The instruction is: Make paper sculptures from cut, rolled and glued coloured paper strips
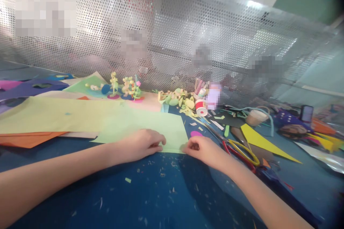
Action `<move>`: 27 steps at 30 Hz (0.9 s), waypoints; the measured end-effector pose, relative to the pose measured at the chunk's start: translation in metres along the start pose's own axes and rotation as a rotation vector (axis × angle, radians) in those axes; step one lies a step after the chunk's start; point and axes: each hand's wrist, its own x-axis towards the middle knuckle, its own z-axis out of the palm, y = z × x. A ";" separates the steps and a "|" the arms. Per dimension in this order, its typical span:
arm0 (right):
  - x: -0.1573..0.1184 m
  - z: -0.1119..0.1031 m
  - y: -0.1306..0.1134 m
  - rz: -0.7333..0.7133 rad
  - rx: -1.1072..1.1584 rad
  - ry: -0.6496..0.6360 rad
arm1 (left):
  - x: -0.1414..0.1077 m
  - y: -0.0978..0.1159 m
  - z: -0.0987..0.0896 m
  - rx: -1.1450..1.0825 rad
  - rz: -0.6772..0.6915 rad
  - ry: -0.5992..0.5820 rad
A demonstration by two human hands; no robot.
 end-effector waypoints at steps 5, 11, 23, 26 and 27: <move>-0.002 0.000 -0.001 -0.025 -0.049 0.002 | 0.004 -0.003 -0.003 -0.060 0.024 -0.021; 0.001 0.004 0.005 -0.015 -0.042 -0.009 | 0.005 -0.008 0.000 -0.082 0.061 -0.024; 0.001 0.006 0.003 -0.019 -0.025 0.009 | 0.000 0.000 -0.001 0.218 0.208 0.024; 0.001 0.007 0.003 -0.030 -0.041 0.022 | -0.002 0.003 0.000 0.397 0.333 0.070; 0.001 0.007 0.003 -0.035 -0.042 0.022 | -0.003 0.004 0.000 0.421 0.369 0.080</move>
